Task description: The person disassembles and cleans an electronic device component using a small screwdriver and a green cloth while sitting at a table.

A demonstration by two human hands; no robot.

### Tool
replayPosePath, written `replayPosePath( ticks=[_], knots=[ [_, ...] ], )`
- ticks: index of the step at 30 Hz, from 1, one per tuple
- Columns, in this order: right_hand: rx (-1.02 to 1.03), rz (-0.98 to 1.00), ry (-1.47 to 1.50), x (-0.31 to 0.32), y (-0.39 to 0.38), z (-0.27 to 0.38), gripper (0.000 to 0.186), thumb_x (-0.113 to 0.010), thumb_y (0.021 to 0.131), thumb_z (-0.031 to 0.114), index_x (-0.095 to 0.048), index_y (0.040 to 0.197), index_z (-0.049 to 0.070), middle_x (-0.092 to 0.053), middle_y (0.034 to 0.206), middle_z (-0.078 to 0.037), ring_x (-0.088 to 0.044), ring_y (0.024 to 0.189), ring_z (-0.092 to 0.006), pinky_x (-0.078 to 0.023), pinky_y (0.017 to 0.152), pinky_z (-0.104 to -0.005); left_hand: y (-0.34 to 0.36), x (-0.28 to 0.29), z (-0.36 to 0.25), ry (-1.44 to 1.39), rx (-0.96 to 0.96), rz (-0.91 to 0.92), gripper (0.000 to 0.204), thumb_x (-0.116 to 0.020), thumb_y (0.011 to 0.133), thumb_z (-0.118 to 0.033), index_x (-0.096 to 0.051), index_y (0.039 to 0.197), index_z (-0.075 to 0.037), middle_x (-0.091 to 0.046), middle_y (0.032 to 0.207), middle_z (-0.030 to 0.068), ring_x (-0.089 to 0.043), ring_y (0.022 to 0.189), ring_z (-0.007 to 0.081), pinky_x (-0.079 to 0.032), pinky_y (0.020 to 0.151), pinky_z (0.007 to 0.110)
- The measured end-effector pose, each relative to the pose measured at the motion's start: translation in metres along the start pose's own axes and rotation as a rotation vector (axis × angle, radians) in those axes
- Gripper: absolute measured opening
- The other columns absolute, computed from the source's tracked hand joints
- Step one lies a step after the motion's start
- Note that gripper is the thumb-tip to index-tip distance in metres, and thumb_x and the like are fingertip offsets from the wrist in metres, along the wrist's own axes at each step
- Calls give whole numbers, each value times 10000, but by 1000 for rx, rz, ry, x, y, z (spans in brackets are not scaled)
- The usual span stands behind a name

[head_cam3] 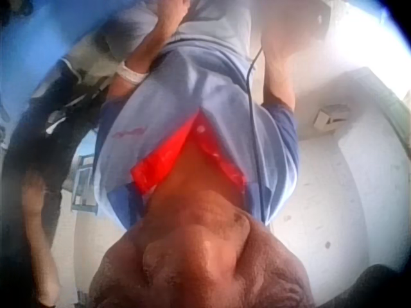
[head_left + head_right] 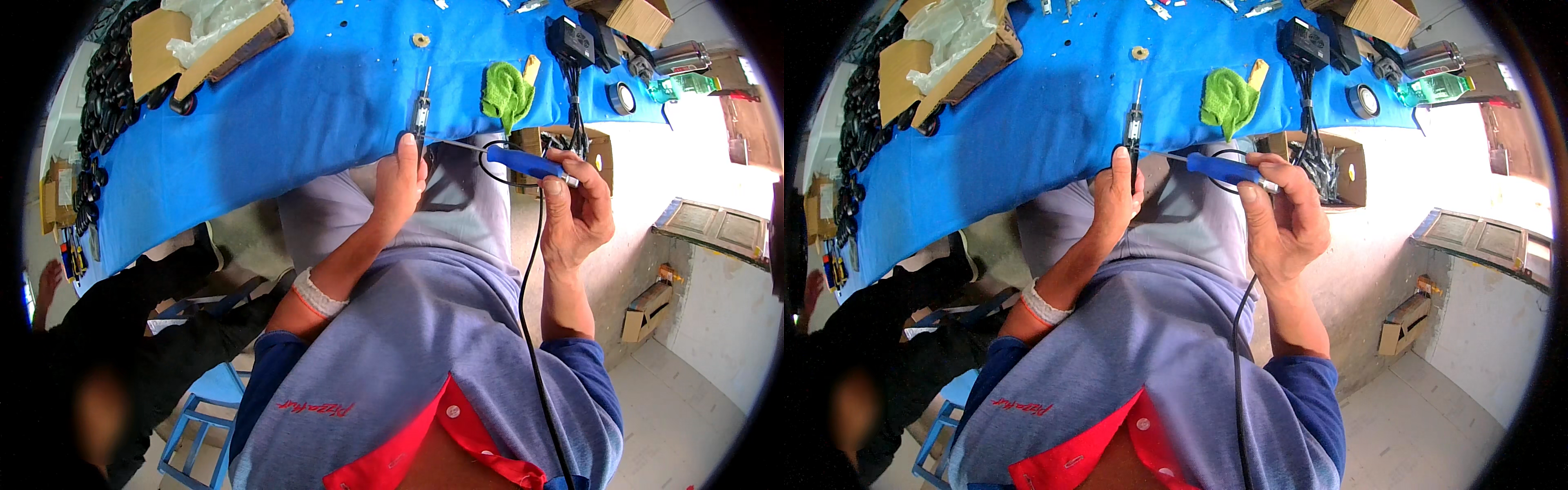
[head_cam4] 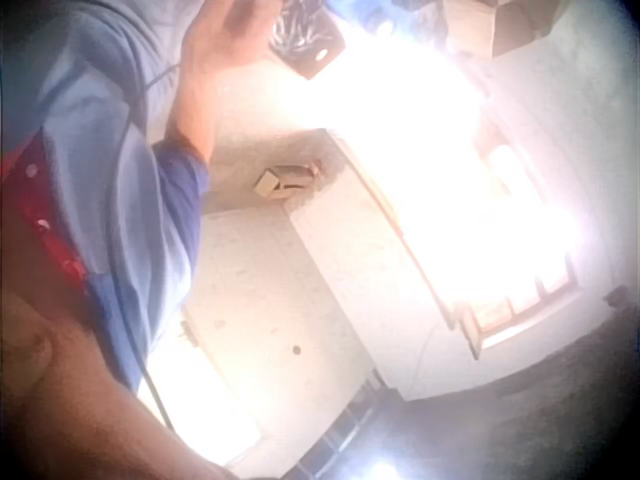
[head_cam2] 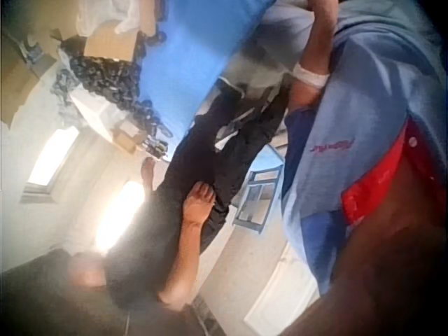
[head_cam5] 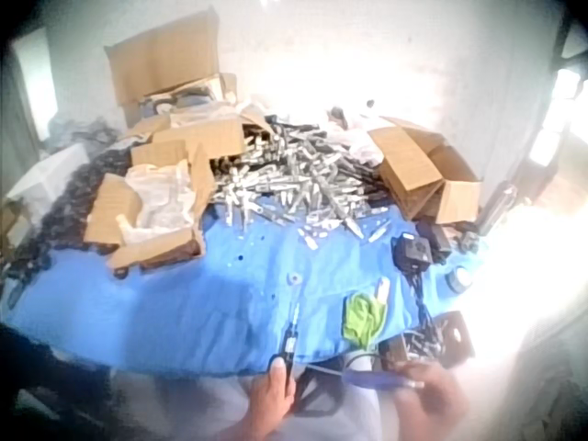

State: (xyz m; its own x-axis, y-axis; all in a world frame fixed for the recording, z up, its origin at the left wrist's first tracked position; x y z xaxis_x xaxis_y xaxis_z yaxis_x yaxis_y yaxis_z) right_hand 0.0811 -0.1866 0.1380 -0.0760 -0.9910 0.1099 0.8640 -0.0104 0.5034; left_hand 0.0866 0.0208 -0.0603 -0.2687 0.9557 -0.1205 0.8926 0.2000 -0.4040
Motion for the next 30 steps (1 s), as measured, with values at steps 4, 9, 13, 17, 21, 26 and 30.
replayPosePath(
  ticks=[4,9,13,17,21,26,30],
  knots=[
    [116,58,-139,-10,7,19,246,-676,801,13,-576,1016,-54,-622,984,-186,-617,917,-255,-496,784,-326,-2,-1,-3,3,21,2,626,-354,933,-553,-437,541,-72,-408,482,7,-409,417,106,-315,395,255],
    [348,160,-291,-31,21,49,238,-707,783,89,-620,966,-36,-633,929,-172,-624,833,-257,-493,727,-305,-1,-2,-6,77,-38,-9,643,-326,931,-572,-422,527,-82,-400,467,7,-397,396,108,-310,382,261],
    [349,174,-370,-40,25,56,234,-720,757,58,-630,954,-30,-632,915,-171,-617,810,-254,-489,709,-301,0,-5,-4,59,-29,16,646,-307,935,-575,-425,534,-82,-409,477,6,-401,403,106,-311,385,262],
    [349,208,-363,-42,30,56,240,-705,760,16,-616,973,-48,-633,910,-165,-622,824,-251,-487,747,-307,-2,-10,-5,32,5,30,640,-308,938,-566,-439,551,-74,-429,500,4,-417,430,104,-325,410,264],
    [62,117,-84,-35,31,36,272,-653,804,-23,-564,1056,-70,-633,947,-165,-632,873,-253,-481,827,-326,-1,-7,-4,30,-45,-14,668,-279,936,-589,-393,504,-91,-377,449,1,-374,376,104,-277,360,256],
    [101,230,6,-42,28,34,220,-606,851,-3,-551,1051,-74,-607,1042,-190,-595,968,-239,-462,861,-327,2,-9,-3,41,-57,69,649,-284,944,-566,-424,532,-84,-412,479,1,-411,425,103,-326,413,261],
    [101,158,-24,-37,28,32,156,-596,872,44,-594,990,-58,-610,1017,-176,-574,932,-220,-451,831,-306,1,-9,-5,57,-56,38,649,-289,944,-564,-423,531,-82,-416,478,2,-414,427,103,-327,415,260]
  ],
)
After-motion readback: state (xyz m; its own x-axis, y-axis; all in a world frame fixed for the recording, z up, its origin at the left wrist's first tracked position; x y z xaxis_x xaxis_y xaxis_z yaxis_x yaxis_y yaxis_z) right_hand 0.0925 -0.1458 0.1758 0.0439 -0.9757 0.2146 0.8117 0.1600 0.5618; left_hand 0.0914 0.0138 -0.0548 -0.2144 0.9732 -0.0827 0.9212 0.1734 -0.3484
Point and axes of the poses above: each hand's wrist, its own y-axis towards the middle knuckle, its own x-axis out of the back of the hand, z = x × y, the point moved 10 cm from there along y, towards the middle knuckle
